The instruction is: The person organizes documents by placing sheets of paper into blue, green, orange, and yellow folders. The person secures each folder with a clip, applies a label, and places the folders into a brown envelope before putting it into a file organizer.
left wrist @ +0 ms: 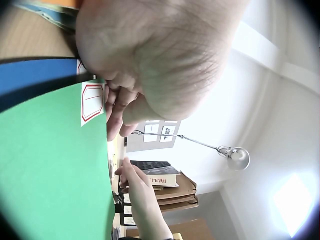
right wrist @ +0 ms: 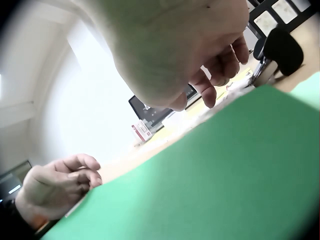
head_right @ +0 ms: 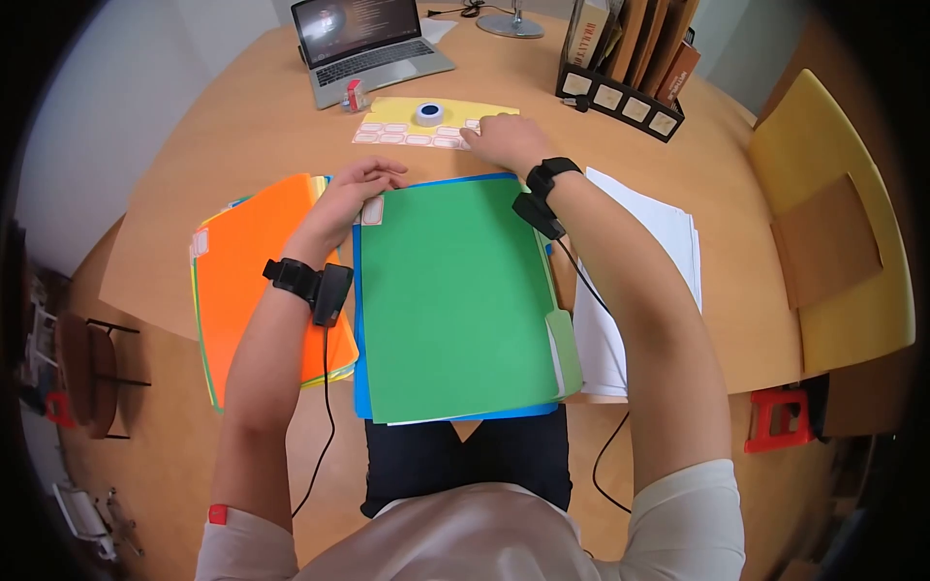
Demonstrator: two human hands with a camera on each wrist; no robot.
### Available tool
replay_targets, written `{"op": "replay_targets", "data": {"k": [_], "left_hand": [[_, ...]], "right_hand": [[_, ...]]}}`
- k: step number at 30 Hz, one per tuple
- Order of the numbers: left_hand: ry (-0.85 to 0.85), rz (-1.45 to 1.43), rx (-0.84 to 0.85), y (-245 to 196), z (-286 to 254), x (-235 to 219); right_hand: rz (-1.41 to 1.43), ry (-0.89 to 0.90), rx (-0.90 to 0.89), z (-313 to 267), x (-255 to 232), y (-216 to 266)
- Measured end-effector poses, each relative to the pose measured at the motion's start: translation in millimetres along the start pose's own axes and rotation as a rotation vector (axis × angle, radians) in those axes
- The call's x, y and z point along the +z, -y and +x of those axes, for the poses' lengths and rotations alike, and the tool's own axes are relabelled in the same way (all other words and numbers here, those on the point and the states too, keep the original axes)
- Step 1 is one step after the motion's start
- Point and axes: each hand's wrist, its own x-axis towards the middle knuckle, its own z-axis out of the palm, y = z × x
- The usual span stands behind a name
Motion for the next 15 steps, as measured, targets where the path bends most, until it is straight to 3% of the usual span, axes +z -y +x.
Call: {"op": "replay_targets", "data": {"k": [7, 10, 13, 15], "left_hand": [[0.000, -0.019, 0.026, 4, 2, -3], [-0.015, -0.042, 0.023, 1, 3, -2], [-0.014, -0.096, 0.037, 2, 3, -2], [-0.021, -0.141, 0.055, 5, 4, -1]], "right_hand": [[-0.280, -0.070, -0.086, 13, 23, 0], [-0.423, -0.245, -0.206, 9, 24, 2], [-0.192, -0.322, -0.320, -17, 11, 30], [-0.130, -0.267, -0.391, -36, 13, 51]]}}
